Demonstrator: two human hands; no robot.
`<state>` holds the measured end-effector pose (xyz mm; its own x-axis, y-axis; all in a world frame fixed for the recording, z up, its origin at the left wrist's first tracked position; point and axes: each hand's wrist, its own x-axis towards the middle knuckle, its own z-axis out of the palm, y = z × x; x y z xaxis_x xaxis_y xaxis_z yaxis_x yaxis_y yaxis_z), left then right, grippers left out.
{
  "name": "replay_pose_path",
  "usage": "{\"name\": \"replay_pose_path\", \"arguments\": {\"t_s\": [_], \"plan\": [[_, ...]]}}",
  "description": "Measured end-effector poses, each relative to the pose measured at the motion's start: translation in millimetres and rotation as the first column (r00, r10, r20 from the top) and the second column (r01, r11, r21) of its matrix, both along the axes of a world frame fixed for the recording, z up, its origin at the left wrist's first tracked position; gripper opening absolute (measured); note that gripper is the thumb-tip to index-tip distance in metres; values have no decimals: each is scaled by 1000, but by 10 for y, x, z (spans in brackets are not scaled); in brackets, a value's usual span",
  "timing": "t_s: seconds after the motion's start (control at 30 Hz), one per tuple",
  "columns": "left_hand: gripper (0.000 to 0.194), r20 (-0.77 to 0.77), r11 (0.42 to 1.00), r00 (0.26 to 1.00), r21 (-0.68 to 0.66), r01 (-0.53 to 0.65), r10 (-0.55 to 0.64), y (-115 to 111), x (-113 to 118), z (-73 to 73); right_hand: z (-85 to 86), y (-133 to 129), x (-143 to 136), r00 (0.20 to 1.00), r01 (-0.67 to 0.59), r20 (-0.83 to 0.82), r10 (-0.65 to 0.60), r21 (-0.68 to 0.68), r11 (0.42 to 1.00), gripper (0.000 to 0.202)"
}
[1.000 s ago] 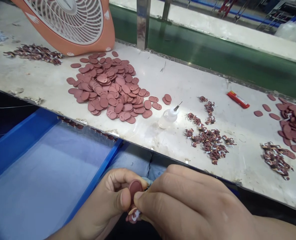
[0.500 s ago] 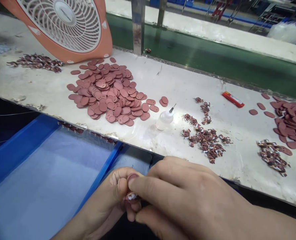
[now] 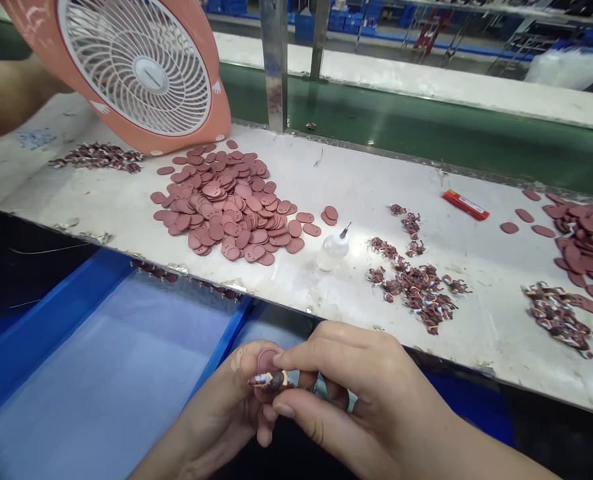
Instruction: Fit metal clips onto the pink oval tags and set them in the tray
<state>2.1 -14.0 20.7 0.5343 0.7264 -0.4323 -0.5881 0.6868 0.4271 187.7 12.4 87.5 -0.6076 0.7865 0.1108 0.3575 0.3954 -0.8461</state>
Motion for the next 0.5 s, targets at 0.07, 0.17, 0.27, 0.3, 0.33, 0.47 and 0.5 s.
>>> {"name": "replay_pose_path", "arguments": {"t_s": [0.07, 0.17, 0.27, 0.3, 0.33, 0.47, 0.5], "plan": [[35, -4, 1000, 1000, 4, -10, 10, -11, -5, 5, 0, -8, -12, 1000, -4, -7, 4, -7, 1000, 18], [34, -19, 1000, 999, 1, -31, 31, -37, -6, 11, -6, -19, -35, 1000, 18, -24, -19, -35, 999, 14], [34, -44, 999, 998, -5, -51, 51, -54, -5, 17, -14, -29, -55, 998, 30, -48, -32, -47, 998, 12], [34, -51, 998, 997, -6, -56, 56, -58, -4, 19, -16, -30, -60, 998, 21, -59, -23, -46, 999, 12], [33, -55, 998, 997, -6, -60, 59, -60, -5, 21, -17, -29, -63, 997, 10, -73, -13, -42, 999, 13], [30, -47, 997, 996, 2, -77, 77, -64, -12, 37, -8, -15, -75, 992, -17, -128, 13, -27, 999, 16], [31, -45, 997, 996, 4, -77, 77, -64, -15, 45, -1, -12, -79, 991, -17, -132, 15, -16, 1000, 16]]}}
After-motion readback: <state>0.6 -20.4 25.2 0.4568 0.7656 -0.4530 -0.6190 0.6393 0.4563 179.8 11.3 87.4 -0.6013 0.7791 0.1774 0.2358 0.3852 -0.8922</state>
